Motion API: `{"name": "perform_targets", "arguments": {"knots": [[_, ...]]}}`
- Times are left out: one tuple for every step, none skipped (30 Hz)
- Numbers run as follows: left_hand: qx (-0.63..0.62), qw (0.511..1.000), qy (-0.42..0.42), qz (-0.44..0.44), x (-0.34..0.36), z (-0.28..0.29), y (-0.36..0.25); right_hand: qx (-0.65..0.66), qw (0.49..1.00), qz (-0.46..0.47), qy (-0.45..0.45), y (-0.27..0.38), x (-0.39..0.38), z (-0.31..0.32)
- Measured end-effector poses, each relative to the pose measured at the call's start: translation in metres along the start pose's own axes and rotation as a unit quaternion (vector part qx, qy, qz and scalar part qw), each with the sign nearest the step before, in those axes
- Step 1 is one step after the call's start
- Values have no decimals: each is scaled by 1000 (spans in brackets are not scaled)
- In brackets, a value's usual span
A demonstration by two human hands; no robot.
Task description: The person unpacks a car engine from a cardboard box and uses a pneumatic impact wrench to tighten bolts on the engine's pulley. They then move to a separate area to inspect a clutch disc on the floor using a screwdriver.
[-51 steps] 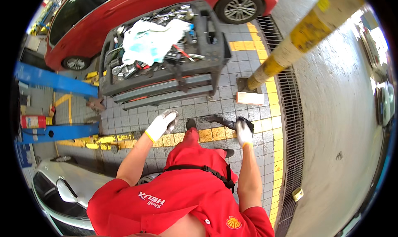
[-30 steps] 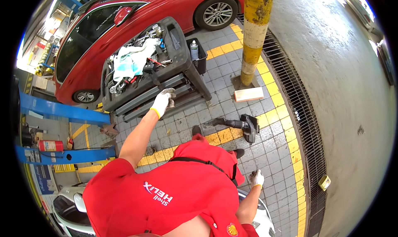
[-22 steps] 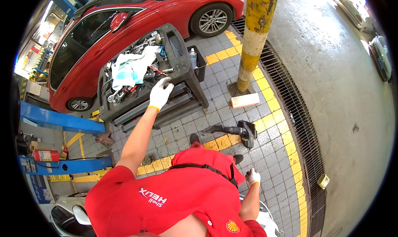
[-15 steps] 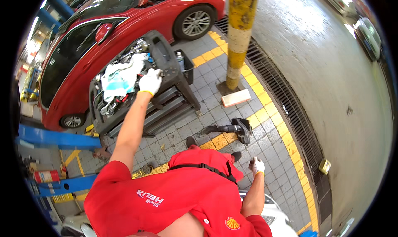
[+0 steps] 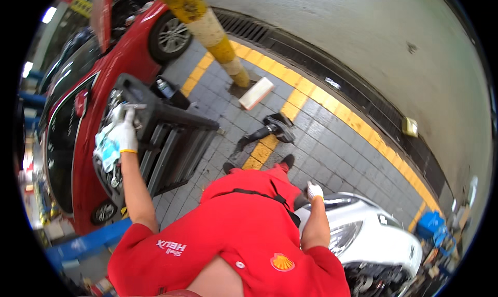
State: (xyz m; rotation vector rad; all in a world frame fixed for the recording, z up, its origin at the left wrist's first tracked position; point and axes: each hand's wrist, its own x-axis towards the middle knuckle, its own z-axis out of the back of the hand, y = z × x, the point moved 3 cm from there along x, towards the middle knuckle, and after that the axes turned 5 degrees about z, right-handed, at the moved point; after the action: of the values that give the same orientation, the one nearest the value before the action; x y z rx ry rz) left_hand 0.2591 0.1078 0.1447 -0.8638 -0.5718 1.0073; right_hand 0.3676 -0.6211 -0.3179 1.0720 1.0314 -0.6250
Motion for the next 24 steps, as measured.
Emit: {"name": "perform_targets", "arguments": {"knots": [[-128,989,-45,53,-43,-40,-60,12,1000,-2,3,-12,-1,16],[-233,970,40,62,-42,-37,-42,19,999,-3,26,-16,-5,15],[-355,927,78,95,-52,-53,-47,60,998,-14,4,-18,-12,18],[-383,907,162,70,-68,-66,-59,105,994,-24,-26,-14,-20,26],[-406,895,170,67,-84,-82,-81,106,993,-23,-38,-7,-22,38],[-435,881,174,59,-95,-92,-96,109,993,-20,-50,-1,-22,46],[-442,875,194,46,-103,-102,-107,145,989,-13,-27,2,-11,61],[-447,868,215,33,-110,-112,-119,153,988,5,-20,8,2,80],[-468,861,195,46,-121,-124,-132,159,987,20,-13,15,7,95],[-466,858,212,39,-128,-131,-139,167,985,34,-4,25,4,103],[-464,855,229,32,-134,-138,-146,146,987,48,-37,34,-1,114],[-463,850,250,24,-137,-147,-154,148,986,52,-60,42,-2,124],[-459,849,260,17,-143,-155,-164,164,982,57,-71,47,-3,132],[-459,844,277,12,-147,-162,-171,181,978,62,-82,51,-6,138],[-458,838,296,8,-150,-170,-179,197,975,67,-81,48,-4,144],[-457,832,314,4,-153,-176,-186,213,971,73,-78,44,-2,148],[-452,834,315,15,-157,-183,-194,227,968,78,-76,38,-1,150],[-446,833,325,15,-161,-188,-200,228,968,71,-78,28,0,150],[-441,833,335,14,-163,-193,-205,228,968,63,-79,18,1,148],[-435,832,345,14,-166,-197,-208,228,969,56,-80,7,1,145],[-429,831,354,16,-167,-199,-210,227,969,45,-85,-4,-1,138],[-418,830,370,14,-167,-203,-213,222,972,36,-67,-15,1,130],[-406,829,385,12,-166,-206,-215,222,972,13,-73,-31,0,119],[-395,829,396,12,-167,-208,-215,217,973,-12,-78,-39,-9,107]]}}
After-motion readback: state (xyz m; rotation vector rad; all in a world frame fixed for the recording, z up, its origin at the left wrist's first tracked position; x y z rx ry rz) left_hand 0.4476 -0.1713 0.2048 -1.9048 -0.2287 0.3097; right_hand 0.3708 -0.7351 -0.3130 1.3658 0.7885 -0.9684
